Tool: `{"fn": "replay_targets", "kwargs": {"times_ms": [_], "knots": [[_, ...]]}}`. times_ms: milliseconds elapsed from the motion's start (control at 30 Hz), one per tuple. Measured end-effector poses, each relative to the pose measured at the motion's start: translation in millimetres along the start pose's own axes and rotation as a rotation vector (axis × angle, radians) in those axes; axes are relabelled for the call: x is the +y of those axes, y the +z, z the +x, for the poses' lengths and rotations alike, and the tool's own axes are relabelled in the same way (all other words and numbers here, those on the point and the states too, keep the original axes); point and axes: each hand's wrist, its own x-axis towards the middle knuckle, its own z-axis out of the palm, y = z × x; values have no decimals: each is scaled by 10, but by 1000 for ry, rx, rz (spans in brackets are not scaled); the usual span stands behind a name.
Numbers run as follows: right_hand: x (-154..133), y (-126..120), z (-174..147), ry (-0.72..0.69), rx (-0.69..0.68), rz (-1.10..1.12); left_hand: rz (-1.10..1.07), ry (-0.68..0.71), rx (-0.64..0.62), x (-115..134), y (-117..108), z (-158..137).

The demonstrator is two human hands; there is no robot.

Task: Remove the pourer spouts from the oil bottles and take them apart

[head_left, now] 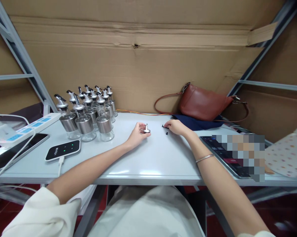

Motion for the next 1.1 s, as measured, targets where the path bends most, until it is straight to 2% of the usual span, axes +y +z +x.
{"fn": "replay_targets", "kwargs": {"times_ms": [167, 567, 700, 867, 1000, 1100], "knots": [[-61, -10, -29, -68, -26, 19, 12, 8, -11, 4, -1, -1], [-108, 9, -29, -134, -45, 121, 16, -26, -30, 55, 22, -25], [-95, 23, -32, -131, -34, 194, 34, -1, -59, 45, 23, -23], [-75, 40, -30, -120, 20, 299, 5, 18, -34, 62, 32, -45], [-239, -24, -75, -123, 136, 435, 79, 18, -19, 78, 24, -62], [-508, -96, -145, -229, 164, 687, 173, 26, -21, 66, 7, -62]]}}
